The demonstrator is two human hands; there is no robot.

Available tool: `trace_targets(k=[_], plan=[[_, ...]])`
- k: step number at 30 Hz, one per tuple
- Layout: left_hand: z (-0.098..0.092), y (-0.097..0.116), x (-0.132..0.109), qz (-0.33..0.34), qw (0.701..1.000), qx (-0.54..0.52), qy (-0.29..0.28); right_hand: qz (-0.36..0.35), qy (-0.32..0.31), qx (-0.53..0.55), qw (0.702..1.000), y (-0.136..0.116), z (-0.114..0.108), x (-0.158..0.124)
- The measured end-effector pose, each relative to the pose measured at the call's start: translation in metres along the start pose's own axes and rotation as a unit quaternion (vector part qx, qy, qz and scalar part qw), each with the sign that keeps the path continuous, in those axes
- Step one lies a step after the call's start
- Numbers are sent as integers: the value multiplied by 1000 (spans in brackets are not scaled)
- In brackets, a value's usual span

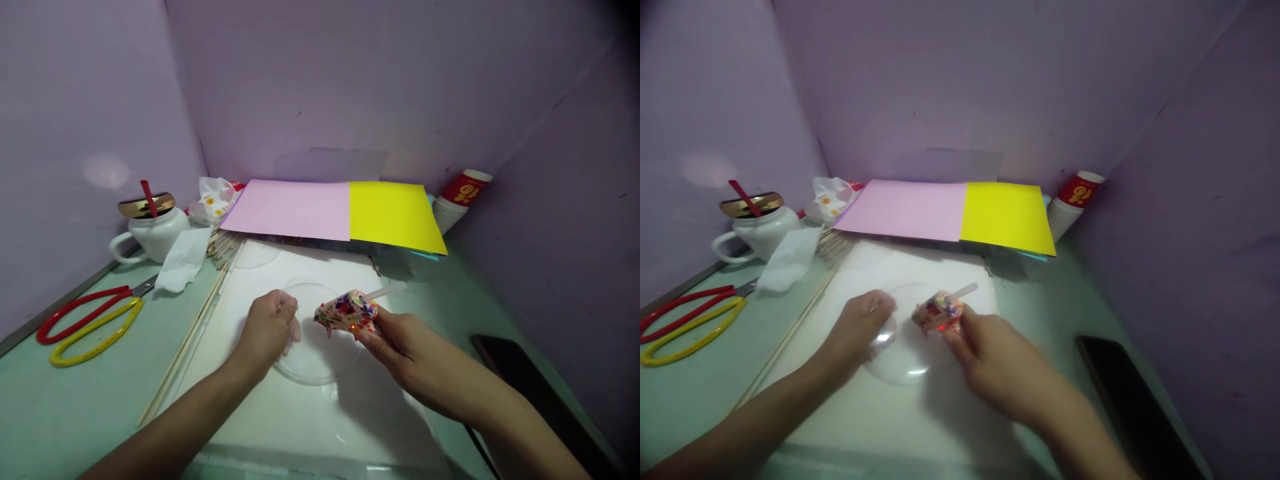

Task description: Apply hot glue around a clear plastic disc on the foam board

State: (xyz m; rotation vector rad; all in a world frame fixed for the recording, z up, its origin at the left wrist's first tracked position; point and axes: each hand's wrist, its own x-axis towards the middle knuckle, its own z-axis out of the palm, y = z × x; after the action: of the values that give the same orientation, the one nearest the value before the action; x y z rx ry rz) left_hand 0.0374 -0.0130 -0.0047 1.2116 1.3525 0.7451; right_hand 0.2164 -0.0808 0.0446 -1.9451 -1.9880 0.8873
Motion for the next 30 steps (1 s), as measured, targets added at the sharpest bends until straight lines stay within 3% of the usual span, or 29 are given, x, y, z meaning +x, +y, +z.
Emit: trace_targets(k=[30], plan=[[1, 1, 0, -8, 1000, -1, 0, -4, 9, -26, 1000, -1, 1, -1]])
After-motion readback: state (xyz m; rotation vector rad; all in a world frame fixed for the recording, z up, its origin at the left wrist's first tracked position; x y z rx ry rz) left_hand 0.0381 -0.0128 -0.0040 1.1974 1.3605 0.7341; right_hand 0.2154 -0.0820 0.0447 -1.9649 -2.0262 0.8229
